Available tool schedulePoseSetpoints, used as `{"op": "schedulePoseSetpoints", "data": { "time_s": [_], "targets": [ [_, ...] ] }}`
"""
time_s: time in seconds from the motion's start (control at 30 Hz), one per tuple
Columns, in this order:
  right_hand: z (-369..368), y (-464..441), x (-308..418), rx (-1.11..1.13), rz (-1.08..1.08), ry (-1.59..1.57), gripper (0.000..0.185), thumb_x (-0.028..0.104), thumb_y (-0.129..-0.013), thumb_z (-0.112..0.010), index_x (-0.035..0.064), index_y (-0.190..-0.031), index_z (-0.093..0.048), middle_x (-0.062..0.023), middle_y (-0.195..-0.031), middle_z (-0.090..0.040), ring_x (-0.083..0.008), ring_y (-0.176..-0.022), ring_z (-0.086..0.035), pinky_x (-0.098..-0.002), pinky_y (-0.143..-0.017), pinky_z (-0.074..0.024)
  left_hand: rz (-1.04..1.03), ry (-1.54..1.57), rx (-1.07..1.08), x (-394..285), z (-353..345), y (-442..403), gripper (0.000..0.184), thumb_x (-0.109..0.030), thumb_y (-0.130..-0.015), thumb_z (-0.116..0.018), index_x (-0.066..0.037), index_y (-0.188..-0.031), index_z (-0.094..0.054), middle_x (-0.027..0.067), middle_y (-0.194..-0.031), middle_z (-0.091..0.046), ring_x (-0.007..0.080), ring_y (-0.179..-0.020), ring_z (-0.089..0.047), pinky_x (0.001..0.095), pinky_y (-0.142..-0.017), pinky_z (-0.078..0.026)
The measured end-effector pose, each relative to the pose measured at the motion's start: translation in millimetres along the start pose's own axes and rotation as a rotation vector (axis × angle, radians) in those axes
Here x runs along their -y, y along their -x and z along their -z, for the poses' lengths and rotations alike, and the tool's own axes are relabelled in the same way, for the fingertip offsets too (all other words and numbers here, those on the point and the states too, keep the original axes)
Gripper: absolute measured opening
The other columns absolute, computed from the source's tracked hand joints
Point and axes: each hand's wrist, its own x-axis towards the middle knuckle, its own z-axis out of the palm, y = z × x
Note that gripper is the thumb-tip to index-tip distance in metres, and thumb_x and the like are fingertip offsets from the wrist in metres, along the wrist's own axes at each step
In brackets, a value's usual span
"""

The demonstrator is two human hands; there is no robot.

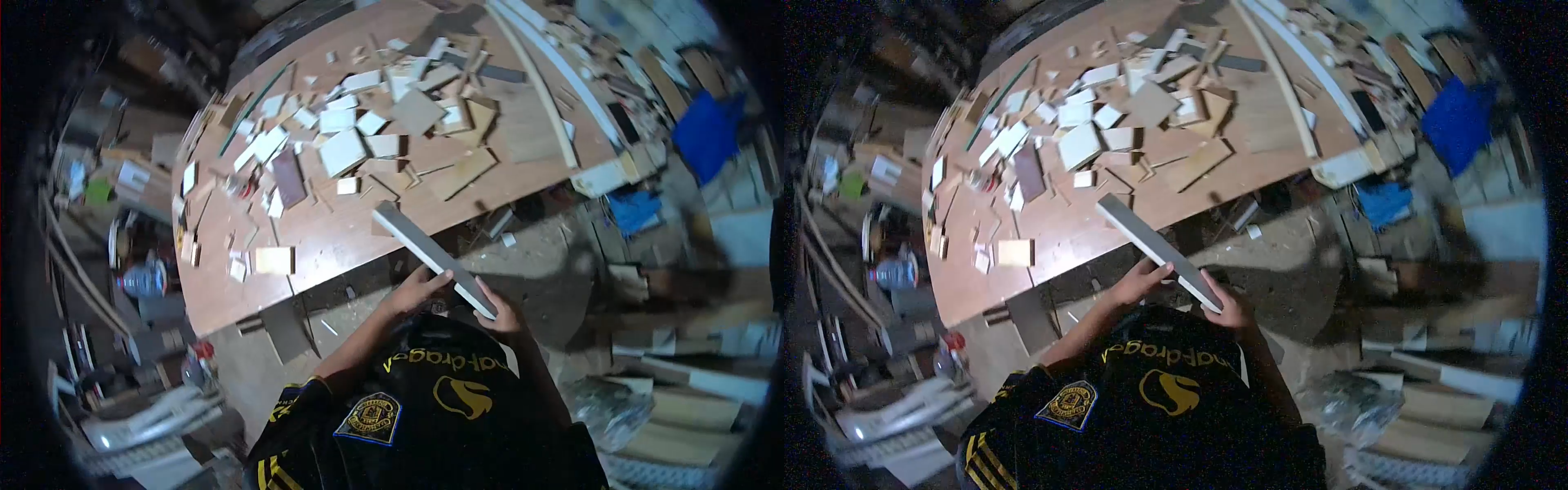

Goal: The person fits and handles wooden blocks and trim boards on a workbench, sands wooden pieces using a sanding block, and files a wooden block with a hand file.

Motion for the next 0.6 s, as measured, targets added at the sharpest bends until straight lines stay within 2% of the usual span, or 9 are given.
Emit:
{"op": "schedulePoseSetpoints", "data": {
  "time_s": [0.07,0.13,0.27,0.37,0.4,0.43,0.47,0.53,0.6],
  "targets": [
    [-0.2,-27.7,26.2,0.084,0.004,0.102,0.080,0.012,-0.079,-0.071,0.0170,-0.149,-0.031,-0.0210,-0.121,-0.060,-0.0335,-0.102,-0.064,-0.0402,-0.084,-0.0508,-0.043,0.187,-0.080,16.9,14.1,13.0,0.063,-0.043,-0.091,-0.064,0.004,-0.130,-0.046,0.0103,-0.117,-0.058,0.0182,-0.104,-0.055,0.0325,-0.089,-0.046],
    [-1.5,-66.9,72.6,0.105,0.171,0.049,0.080,0.011,-0.079,-0.070,0.0149,-0.149,-0.030,-0.0217,-0.125,-0.057,-0.0357,-0.108,-0.061,-0.0411,-0.086,-0.0507,-0.062,0.206,-0.110,26.8,29.5,24.5,0.056,-0.039,-0.094,-0.059,0.003,-0.129,-0.046,0.0129,-0.123,-0.055,0.0221,-0.110,-0.056,0.0353,-0.092,-0.047],
    [-34.1,-129.8,112.3,0.268,0.173,0.135,0.086,0.013,-0.078,-0.071,0.0159,-0.150,-0.024,-0.0208,-0.134,-0.051,-0.0387,-0.112,-0.058,-0.0416,-0.088,-0.0505,-0.199,0.428,-0.218,43.4,66.8,34.7,0.056,-0.041,-0.092,-0.062,-0.002,-0.131,-0.050,0.0065,-0.118,-0.059,0.0158,-0.103,-0.055,0.0308,-0.087,-0.046],
    [-61.0,-179.9,144.4,0.392,0.190,0.142,0.092,0.027,-0.076,-0.075,0.0148,-0.151,-0.022,-0.0224,-0.138,-0.047,-0.0410,-0.125,-0.047,-0.0451,-0.099,-0.0417,-0.480,0.589,-0.551,27.0,106.3,47.2,0.041,-0.038,-0.095,-0.057,-0.003,-0.116,-0.054,0.0046,-0.098,-0.063,0.0132,-0.086,-0.058,0.0266,-0.072,-0.045],
    [-70.2,-196.9,152.8,0.436,0.254,0.164,0.094,0.032,-0.076,-0.077,0.0141,-0.151,-0.023,-0.0228,-0.140,-0.045,-0.0412,-0.130,-0.041,-0.0459,-0.103,-0.0379,-0.565,0.614,-0.602,-2.8,118.7,61.0,0.035,-0.036,-0.098,-0.053,-0.003,-0.111,-0.052,0.0067,-0.090,-0.060,0.0176,-0.083,-0.060,0.0312,-0.075,-0.048],
    [-82.0,-215.2,152.2,0.229,0.405,0.320,0.097,0.039,-0.075,-0.077,0.0128,-0.150,-0.023,-0.0226,-0.141,-0.043,-0.0401,-0.135,-0.035,-0.0459,-0.108,-0.0318,-0.689,0.755,-0.672,-17.3,134.2,71.3,0.032,-0.033,-0.099,-0.050,-0.002,-0.109,-0.049,0.0089,-0.087,-0.059,0.0231,-0.085,-0.061,0.0395,-0.081,-0.051],
    [-85.0,-235.1,156.0,0.330,0.148,0.176,0.093,0.038,-0.077,-0.076,0.0120,-0.150,-0.024,-0.0224,-0.140,-0.043,-0.0388,-0.131,-0.039,-0.0455,-0.106,-0.0341,-0.820,0.774,-0.671,-19.7,160.1,82.3,0.035,-0.036,-0.098,-0.049,-0.003,-0.106,-0.046,0.0096,-0.084,-0.057,0.0266,-0.083,-0.059,0.0483,-0.088,-0.049],
    [-113.1,-289.5,107.0,0.268,0.085,-0.076,0.087,0.026,-0.080,-0.073,0.0083,-0.149,-0.023,-0.0176,-0.144,-0.042,-0.0352,-0.128,-0.043,-0.0408,-0.108,-0.0337,-0.847,0.921,-0.788,-24.8,204.1,115.3,0.038,-0.044,-0.096,-0.048,-0.008,-0.105,-0.045,0.0053,-0.081,-0.050,0.0219,-0.076,-0.052,0.0441,-0.079,-0.048],
    [-125.7,-340.6,92.0,0.190,0.197,0.437,0.078,0.014,-0.083,-0.065,0.0168,-0.150,-0.025,-0.0144,-0.148,-0.038,-0.0370,-0.133,-0.036,-0.0474,-0.110,-0.0299,-0.977,0.830,-0.878,-31.2,244.3,145.7,0.038,-0.047,-0.093,-0.053,-0.013,-0.111,-0.047,0.0017,-0.085,-0.047,0.0154,-0.075,-0.045,0.0326,-0.069,-0.040]
  ]
}}
